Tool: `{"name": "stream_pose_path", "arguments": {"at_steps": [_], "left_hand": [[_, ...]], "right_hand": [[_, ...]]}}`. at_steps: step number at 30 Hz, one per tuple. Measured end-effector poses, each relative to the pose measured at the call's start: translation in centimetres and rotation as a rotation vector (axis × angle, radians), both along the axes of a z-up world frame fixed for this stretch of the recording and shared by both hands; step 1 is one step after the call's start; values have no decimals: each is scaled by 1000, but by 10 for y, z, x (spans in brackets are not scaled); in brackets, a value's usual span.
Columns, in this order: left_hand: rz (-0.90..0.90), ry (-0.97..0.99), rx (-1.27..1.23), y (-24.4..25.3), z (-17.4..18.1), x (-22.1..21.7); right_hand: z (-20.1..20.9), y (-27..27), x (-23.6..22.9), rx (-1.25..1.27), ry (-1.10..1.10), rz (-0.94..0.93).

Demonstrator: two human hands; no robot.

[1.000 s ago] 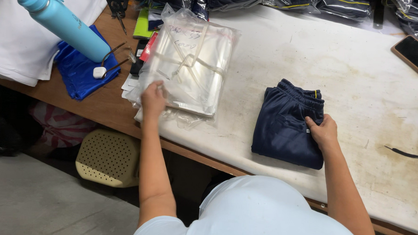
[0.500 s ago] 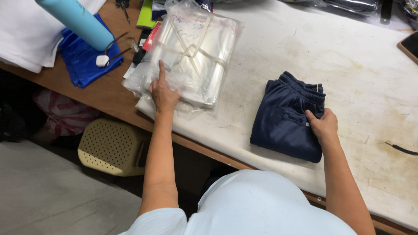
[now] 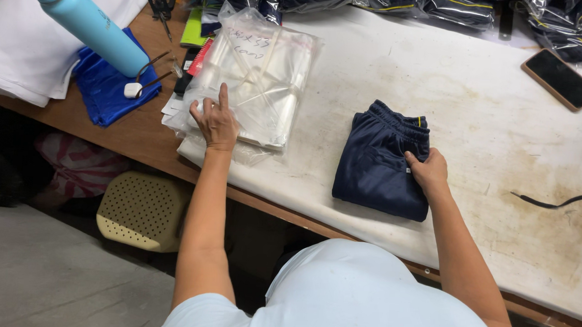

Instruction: The person folds dark blue track pants with yellow piping on a white table, then places each folded pair into a clear plastic bag. The process is repeated for multiple pairs, with the person smoothing and aligning the fabric before bagging.

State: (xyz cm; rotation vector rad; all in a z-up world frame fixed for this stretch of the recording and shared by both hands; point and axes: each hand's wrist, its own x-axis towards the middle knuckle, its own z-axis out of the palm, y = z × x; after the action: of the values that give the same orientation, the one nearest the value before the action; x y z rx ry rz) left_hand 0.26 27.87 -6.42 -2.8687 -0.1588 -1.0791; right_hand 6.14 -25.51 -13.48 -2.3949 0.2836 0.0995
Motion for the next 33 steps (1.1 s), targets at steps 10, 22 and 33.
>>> {"name": "stream_pose_path", "arguments": {"at_steps": [10, 22, 33], "left_hand": [[-200, 224, -98, -16, 12, -32], [-125, 118, -225, -48, 15, -112], [-168, 96, -512, -56, 39, -95]], "right_hand": [[4, -2, 3, 97, 44, 13], [149, 147, -58, -175, -782, 755], [97, 340, -52, -123, -762, 1257]]}}
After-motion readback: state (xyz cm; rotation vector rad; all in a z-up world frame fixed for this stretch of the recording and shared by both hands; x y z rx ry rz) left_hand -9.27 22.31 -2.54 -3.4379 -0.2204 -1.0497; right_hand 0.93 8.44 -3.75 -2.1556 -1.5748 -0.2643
